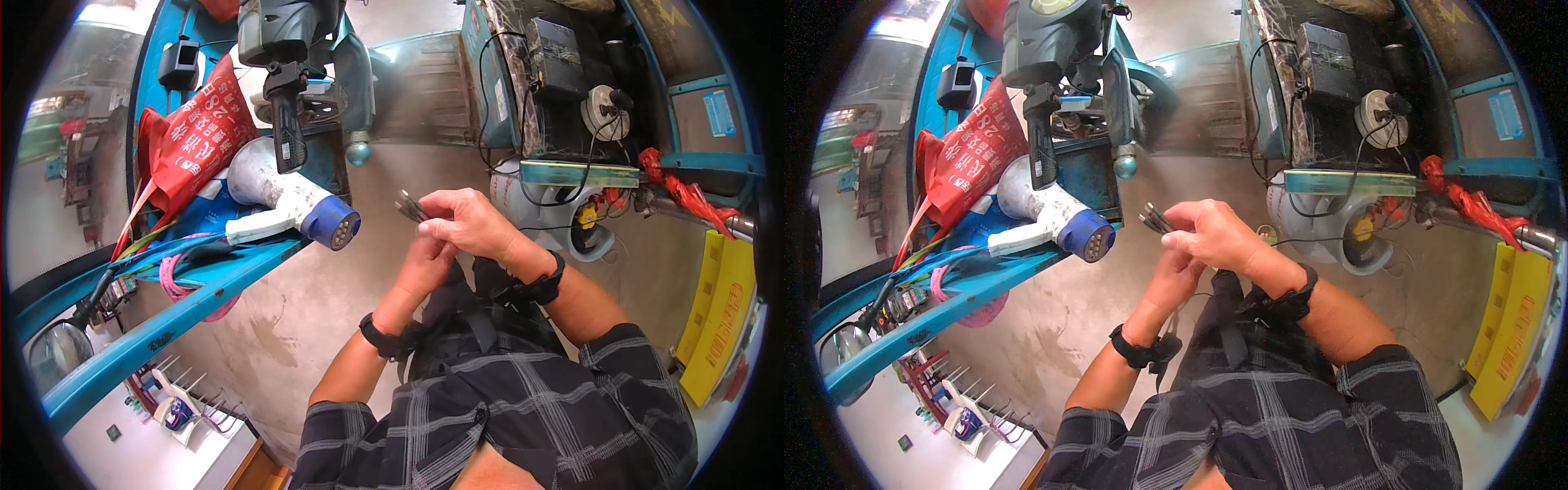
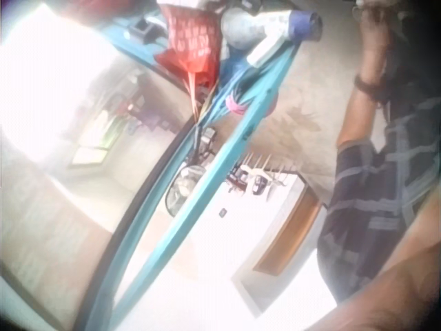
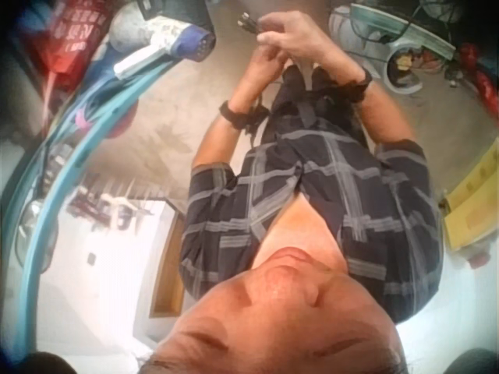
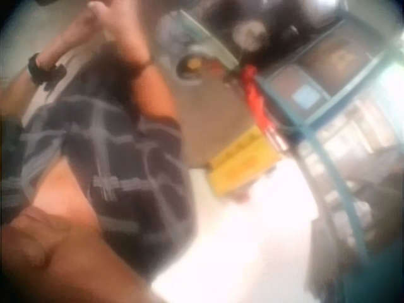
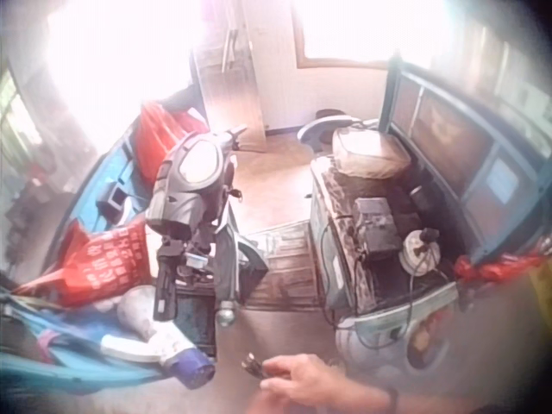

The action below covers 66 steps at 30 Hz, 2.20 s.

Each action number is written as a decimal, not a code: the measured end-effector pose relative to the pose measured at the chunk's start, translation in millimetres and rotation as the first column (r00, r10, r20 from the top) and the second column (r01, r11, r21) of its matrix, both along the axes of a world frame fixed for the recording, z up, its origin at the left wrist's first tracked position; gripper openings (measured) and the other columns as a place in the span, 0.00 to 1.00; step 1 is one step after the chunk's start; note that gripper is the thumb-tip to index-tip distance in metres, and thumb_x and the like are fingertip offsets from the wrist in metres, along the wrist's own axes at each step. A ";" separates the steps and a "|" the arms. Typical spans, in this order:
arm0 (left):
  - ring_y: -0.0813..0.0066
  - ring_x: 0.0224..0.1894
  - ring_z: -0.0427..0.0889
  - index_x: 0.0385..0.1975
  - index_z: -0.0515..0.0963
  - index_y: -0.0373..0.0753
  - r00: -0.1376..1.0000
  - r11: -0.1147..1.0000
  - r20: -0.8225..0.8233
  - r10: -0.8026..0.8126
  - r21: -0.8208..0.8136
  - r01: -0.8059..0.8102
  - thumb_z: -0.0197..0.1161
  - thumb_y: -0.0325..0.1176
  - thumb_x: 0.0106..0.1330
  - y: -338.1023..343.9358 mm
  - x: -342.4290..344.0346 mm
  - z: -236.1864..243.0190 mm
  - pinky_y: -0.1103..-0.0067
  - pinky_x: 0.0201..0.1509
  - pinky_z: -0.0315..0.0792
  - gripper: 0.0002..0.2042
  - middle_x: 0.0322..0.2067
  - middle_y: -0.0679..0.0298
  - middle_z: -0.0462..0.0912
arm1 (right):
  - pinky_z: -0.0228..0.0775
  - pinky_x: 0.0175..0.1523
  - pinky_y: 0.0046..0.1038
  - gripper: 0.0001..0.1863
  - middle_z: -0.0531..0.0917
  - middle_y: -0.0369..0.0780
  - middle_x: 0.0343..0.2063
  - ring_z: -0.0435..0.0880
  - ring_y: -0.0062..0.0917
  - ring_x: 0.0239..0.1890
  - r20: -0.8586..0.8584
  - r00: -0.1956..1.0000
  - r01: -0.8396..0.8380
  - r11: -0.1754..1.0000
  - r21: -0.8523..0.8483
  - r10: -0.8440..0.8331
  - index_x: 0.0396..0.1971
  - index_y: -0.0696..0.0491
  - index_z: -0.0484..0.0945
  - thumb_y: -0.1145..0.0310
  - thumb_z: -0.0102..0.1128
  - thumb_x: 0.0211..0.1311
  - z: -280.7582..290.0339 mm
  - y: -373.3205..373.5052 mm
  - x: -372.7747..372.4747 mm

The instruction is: The person picks up a black electronic box and a white circular base, connects a power cable between them, and then uses a screwdriver to tighten a screw on the white base.

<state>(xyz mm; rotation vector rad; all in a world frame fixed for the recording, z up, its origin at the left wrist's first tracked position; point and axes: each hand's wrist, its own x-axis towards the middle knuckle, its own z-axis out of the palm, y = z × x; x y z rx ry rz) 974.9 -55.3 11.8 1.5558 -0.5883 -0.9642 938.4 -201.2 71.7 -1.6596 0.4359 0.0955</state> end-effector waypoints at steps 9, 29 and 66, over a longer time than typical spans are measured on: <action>0.67 0.37 0.80 0.39 0.76 0.30 0.989 0.999 0.143 0.029 0.022 -0.033 0.56 0.26 0.66 7.5 -5.3 12.2 0.74 0.40 0.72 0.07 0.33 0.55 0.82 | 0.74 0.40 0.19 0.11 0.83 0.34 0.29 0.78 0.12 0.34 0.116 0.991 0.045 0.976 0.213 -0.071 0.39 0.63 0.81 0.78 0.64 0.55 4.4 10.6 -2.2; 0.77 0.36 0.78 0.36 0.79 0.30 0.973 0.992 0.194 0.123 0.012 -0.127 0.57 0.26 0.68 22.2 -10.0 35.5 0.77 0.40 0.72 0.06 0.29 0.61 0.83 | 0.75 0.38 0.17 0.08 0.81 0.31 0.29 0.78 0.11 0.31 0.137 0.988 0.007 0.897 0.443 -0.076 0.37 0.59 0.78 0.81 0.63 0.56 0.9 21.3 2.7; 0.67 0.35 0.80 0.38 0.77 0.31 0.961 0.984 0.228 0.155 0.046 -0.169 0.57 0.25 0.65 45.9 -8.6 22.4 0.74 0.39 0.73 0.06 0.32 0.56 0.82 | 0.71 0.42 0.18 0.08 0.79 0.32 0.31 0.75 0.12 0.36 0.114 0.993 -0.020 0.930 0.367 -0.023 0.32 0.60 0.78 0.79 0.68 0.53 1.8 38.4 3.9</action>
